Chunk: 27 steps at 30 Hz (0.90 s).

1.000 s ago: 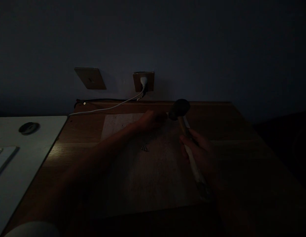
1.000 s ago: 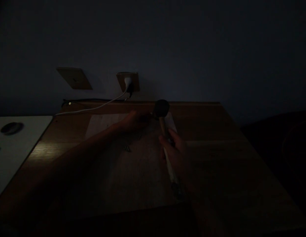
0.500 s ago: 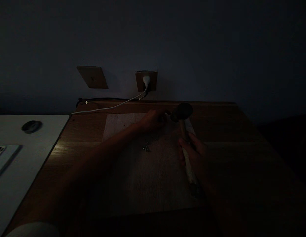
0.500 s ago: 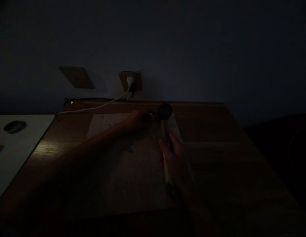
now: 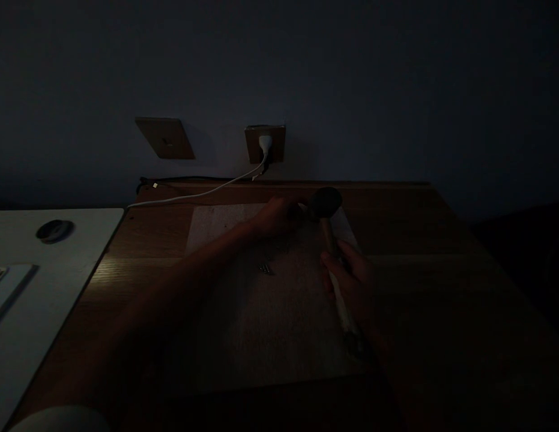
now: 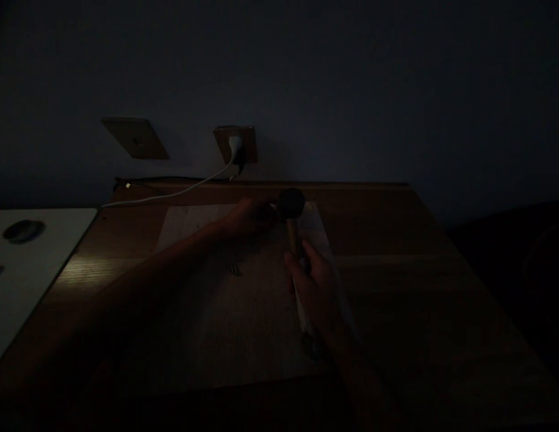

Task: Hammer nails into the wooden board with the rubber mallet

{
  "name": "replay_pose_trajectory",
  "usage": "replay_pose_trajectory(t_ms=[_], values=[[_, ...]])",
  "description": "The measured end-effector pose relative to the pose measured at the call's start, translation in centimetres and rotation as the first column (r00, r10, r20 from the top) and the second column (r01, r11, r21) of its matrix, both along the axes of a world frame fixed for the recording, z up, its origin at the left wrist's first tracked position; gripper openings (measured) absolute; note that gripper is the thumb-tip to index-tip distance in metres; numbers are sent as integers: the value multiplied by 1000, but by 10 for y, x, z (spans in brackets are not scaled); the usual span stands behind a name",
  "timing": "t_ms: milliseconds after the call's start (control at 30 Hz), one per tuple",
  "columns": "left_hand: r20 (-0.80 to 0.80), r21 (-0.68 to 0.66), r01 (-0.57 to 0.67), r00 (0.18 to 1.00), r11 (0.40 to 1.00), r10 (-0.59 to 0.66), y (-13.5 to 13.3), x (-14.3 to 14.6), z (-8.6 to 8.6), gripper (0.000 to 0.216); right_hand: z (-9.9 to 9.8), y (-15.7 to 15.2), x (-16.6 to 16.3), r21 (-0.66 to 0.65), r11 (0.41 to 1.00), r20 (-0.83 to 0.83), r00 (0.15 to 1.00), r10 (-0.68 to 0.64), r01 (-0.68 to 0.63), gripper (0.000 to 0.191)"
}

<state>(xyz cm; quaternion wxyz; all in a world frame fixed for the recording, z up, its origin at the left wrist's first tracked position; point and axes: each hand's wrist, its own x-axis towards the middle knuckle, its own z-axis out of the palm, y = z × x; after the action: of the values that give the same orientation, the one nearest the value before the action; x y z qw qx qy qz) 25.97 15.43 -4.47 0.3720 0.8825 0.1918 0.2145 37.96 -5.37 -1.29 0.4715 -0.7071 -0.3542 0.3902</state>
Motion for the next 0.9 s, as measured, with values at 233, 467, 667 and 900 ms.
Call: replay_pose_trajectory(t_ms=[233, 467, 667, 900], values=[[17, -13, 0, 1000, 1000, 0, 0, 0, -3, 50, -2, -1, -2, -5, 1000, -18, 1000, -9, 9, 32], [17, 15, -57, 998, 998, 57, -3, 1, -1, 50, -1, -1, -2, 19, 999, -32, 998, -45, 46, 36], [4, 54, -50, 999, 997, 50, -4, 1, 1, 46, 1, 0, -2, 14, 999, -30, 999, -38, 38, 36], [15, 17, -21, 1000, 1000, 20, -3, 0, -2, 49, 0, -1, -1, 16, 1000, -26, 1000, -16, 17, 35]])
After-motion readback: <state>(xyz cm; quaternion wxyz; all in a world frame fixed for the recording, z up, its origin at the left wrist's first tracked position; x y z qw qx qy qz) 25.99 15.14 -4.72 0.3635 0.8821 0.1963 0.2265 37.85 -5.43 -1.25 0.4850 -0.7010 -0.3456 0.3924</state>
